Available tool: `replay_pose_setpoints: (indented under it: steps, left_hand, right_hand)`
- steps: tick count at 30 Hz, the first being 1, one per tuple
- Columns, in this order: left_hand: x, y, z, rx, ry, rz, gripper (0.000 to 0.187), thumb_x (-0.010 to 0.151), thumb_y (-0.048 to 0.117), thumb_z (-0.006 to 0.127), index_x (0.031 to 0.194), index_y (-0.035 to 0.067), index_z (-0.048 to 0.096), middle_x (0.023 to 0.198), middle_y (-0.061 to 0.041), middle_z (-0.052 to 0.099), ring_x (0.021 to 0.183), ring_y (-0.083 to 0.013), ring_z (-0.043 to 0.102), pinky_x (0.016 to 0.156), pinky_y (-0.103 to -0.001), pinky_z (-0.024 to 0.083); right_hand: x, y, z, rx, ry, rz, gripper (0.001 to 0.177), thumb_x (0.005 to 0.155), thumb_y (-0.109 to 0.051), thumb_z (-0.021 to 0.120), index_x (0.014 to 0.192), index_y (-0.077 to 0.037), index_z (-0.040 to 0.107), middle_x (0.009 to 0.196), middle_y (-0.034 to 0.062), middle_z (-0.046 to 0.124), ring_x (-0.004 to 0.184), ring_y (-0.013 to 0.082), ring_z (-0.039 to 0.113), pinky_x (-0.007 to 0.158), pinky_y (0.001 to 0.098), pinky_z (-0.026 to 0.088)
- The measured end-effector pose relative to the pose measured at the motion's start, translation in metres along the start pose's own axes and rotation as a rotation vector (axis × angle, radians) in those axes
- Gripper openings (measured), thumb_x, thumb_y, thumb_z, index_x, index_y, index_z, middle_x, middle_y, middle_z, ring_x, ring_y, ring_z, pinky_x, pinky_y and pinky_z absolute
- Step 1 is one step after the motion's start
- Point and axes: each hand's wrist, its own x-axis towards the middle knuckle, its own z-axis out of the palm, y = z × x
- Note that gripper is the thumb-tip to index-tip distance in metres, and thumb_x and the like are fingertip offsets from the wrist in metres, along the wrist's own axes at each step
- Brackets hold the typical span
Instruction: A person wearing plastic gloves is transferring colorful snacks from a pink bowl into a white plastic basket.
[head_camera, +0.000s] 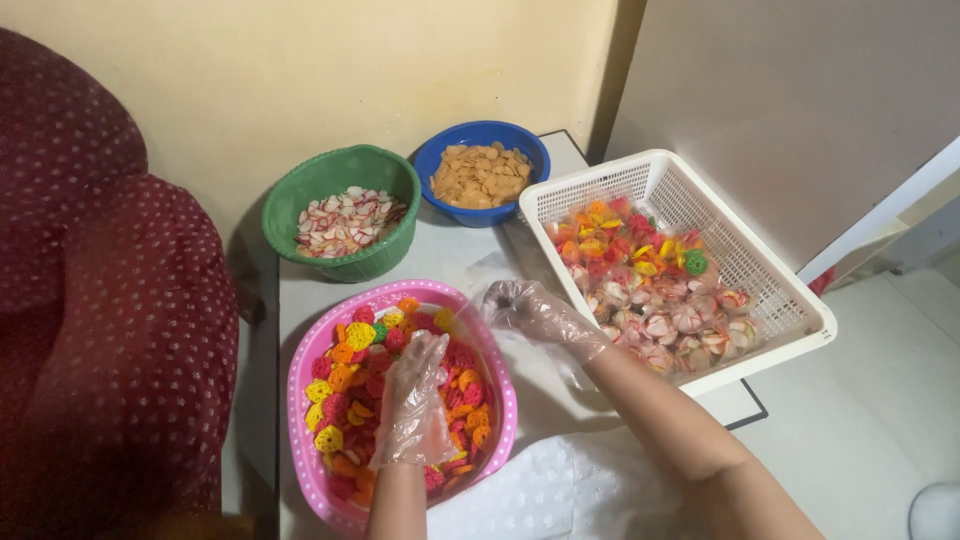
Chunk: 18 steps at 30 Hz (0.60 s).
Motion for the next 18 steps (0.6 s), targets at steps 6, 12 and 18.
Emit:
replay_pose_setpoints:
  steps: [6, 12, 18]
  left_hand:
    - [0.004, -0.025, -0.010, -0.629, -0.148, 0.123, 0.066, 0.085, 0.022, 0.059, 0.144, -0.007, 0.052, 0.134, -0.031, 0.061, 0.127, -0.0396, 0.058, 0.104, -0.048, 0.045]
    - [0.008, -0.029, -0.020, -0.469, 0.032, 0.576, 0.004, 0.088, -0.006, 0.071, 0.090, -0.007, 0.073, 0.076, -0.014, 0.061, 0.063, -0.0170, 0.054, 0.056, -0.030, 0.048]
    - [0.000, -0.035, -0.011, 0.171, 0.242, 0.486, 0.011, 0.077, 0.015, 0.086, 0.088, 0.017, 0.086, 0.094, -0.003, 0.083, 0.091, -0.0181, 0.078, 0.085, -0.030, 0.062]
  right_hand:
    - [-0.028, -0.040, 0.014, 0.213, -0.125, 0.119, 0.013, 0.082, -0.007, 0.072, 0.085, -0.019, 0.075, 0.089, -0.0024, 0.078, 0.087, 0.0118, 0.072, 0.085, 0.0297, 0.059]
    - [-0.013, -0.025, 0.024, 0.397, -0.177, 0.077, 0.014, 0.078, -0.004, 0.068, 0.089, -0.003, 0.076, 0.077, 0.0117, 0.070, 0.073, 0.0172, 0.065, 0.064, 0.0312, 0.052]
    - [0.000, -0.015, 0.023, 0.391, -0.092, -0.047, 0.037, 0.086, -0.008, 0.067, 0.122, -0.006, 0.071, 0.109, 0.0190, 0.073, 0.099, 0.0224, 0.067, 0.086, 0.0395, 0.058]
